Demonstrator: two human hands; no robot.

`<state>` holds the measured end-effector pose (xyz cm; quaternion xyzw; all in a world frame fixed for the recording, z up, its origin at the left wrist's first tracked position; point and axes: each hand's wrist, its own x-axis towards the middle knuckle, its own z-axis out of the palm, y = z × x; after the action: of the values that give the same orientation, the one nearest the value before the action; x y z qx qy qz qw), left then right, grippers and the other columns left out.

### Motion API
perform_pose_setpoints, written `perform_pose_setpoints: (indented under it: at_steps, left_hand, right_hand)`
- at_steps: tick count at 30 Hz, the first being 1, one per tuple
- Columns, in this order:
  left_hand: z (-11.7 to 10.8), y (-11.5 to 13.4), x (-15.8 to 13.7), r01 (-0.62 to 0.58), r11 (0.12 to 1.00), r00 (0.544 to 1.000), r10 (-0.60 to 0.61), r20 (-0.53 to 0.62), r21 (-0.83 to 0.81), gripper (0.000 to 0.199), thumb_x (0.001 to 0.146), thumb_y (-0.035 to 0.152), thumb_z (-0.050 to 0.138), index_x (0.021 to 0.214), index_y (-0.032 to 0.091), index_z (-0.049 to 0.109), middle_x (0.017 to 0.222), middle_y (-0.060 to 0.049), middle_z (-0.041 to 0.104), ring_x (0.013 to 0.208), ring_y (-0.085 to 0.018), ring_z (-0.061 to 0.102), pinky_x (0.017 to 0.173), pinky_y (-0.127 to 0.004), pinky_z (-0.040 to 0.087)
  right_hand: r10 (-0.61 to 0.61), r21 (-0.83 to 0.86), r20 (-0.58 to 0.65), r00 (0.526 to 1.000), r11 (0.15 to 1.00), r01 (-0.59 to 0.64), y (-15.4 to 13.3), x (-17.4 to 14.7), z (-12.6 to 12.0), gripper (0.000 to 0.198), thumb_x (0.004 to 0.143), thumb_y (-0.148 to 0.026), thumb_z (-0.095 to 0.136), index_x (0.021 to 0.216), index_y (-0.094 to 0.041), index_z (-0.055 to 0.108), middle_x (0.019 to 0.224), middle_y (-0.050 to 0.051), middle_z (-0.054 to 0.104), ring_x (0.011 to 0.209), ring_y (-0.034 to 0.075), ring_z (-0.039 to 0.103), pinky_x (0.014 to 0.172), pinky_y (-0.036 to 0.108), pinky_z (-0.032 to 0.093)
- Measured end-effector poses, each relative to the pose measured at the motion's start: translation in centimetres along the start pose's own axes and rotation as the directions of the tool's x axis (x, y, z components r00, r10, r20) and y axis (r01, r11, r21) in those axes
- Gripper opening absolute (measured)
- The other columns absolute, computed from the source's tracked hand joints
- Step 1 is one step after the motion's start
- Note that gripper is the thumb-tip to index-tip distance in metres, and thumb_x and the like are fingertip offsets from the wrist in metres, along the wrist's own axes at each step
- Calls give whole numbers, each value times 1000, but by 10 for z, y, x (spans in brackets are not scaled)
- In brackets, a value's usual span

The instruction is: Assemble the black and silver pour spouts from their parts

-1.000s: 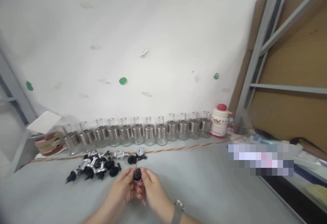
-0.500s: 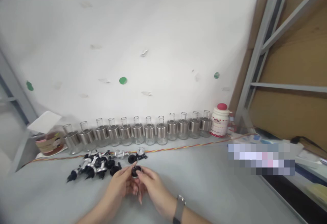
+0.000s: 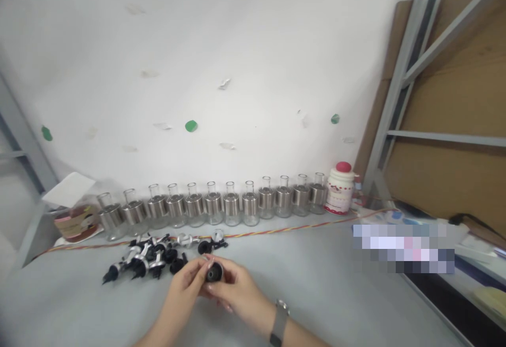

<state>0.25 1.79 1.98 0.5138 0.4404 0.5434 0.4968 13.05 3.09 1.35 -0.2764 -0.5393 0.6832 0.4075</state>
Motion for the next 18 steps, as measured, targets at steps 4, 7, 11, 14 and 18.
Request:
perform_pose_setpoints:
  at_steps: [4,7,11,14,18]
  left_hand:
    - [2,4,-2,9,999,999,-7,40,-48,25,70,39,58,60,16,54,53,4,53,48,-11,52,44,-21,46]
    - [3,4,-3,14,998,999,-11,51,-67,26,71,39,57,60,16,53,52,4,53,46,-11,52,43,-21,47]
    - [2,-1,-3,-11,994,999,17,50,-108,23,74,37,55,64,16,55,56,4,55,52,-12,54,47,-22,48]
    - [0,-2,-3,-40,996,998,44,48,-81,21,77,36,51,76,17,59,68,1,59,64,-15,57,56,-25,50]
    - [-3,2,-5,-126,984,992,122,41,126,24,82,36,43,95,19,55,85,-3,62,79,-18,57,65,-27,49]
  right_hand:
    - [-2,-18,34,999,1000,3,-1,0,-1,51,63,-32,67,109,-16,54,52,-6,48,34,3,33,32,16,27]
    - [-28,-46,4,1000,999,29,0,-1,-1,43,64,-34,66,103,-17,59,55,-4,51,33,3,33,32,17,28]
    - [-74,-125,-43,996,990,68,-1,-2,0,36,67,-36,64,100,-21,62,94,4,58,35,1,34,32,17,25]
    - [-117,-206,-57,991,973,103,-4,-4,1,45,71,-36,60,114,-26,51,102,5,56,43,4,38,37,18,30]
    - [-193,-381,-113,975,914,137,-6,-10,3,57,75,-30,57,127,-24,35,75,-1,54,57,11,45,54,22,40]
